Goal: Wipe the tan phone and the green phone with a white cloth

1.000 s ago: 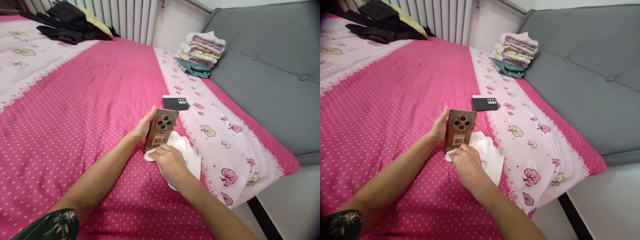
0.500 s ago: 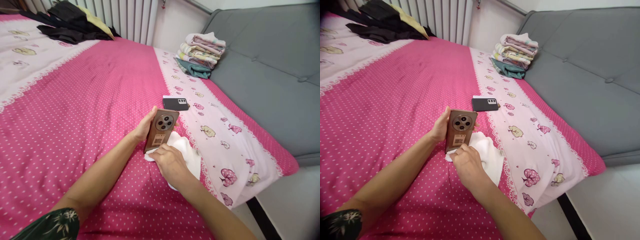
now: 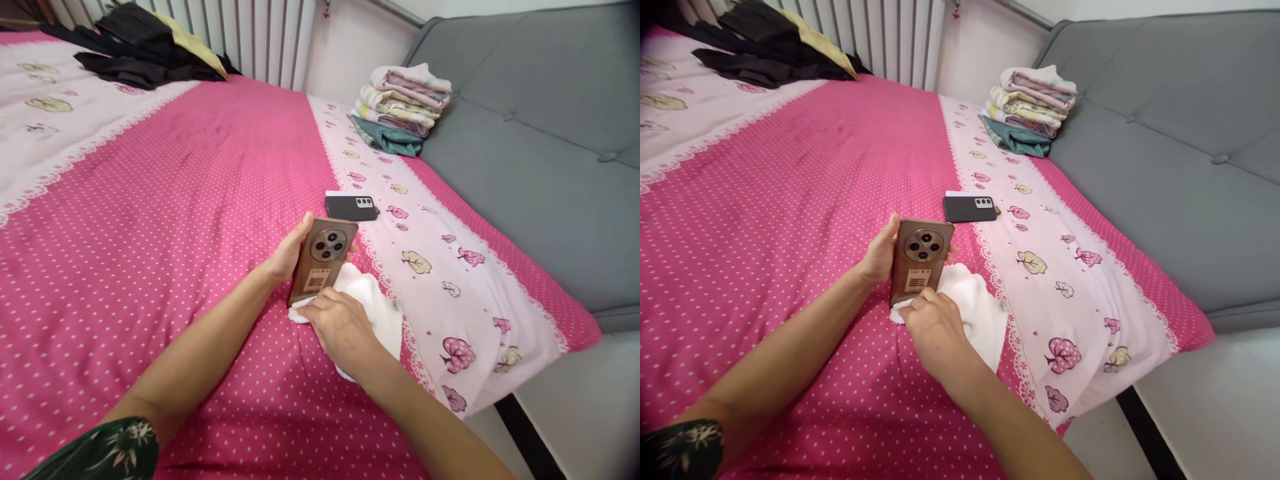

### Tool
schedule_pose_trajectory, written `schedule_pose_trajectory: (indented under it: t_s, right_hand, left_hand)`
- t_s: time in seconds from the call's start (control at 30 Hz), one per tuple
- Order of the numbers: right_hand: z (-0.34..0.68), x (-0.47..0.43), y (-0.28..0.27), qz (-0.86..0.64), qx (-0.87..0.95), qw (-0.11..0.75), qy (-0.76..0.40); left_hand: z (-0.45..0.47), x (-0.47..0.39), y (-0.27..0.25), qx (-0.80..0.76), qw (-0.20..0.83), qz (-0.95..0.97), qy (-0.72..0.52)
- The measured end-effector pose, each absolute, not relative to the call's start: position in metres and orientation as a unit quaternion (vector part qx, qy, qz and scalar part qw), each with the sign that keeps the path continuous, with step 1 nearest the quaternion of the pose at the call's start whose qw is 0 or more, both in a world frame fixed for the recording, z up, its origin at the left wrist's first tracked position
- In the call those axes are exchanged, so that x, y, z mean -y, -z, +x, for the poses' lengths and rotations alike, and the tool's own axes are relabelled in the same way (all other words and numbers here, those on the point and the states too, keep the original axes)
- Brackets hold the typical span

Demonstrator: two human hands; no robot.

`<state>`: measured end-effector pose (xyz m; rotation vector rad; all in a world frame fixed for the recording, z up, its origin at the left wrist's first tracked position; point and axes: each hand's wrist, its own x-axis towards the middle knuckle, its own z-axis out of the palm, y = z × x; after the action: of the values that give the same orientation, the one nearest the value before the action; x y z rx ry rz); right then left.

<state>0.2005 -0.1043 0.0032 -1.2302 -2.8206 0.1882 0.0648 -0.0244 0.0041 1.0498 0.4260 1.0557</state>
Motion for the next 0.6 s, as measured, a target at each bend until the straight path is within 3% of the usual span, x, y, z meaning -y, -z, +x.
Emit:
schedule_pose_trajectory:
  t_s: [0.6]
  right_hand:
    - [0.2025,0.1045,0.0007,-0.394,0.916,0.040,-0.058]
  left_hand:
    - [0.0648,0.0247,-0.0046,-0.182,0.720,0.468,-0.479]
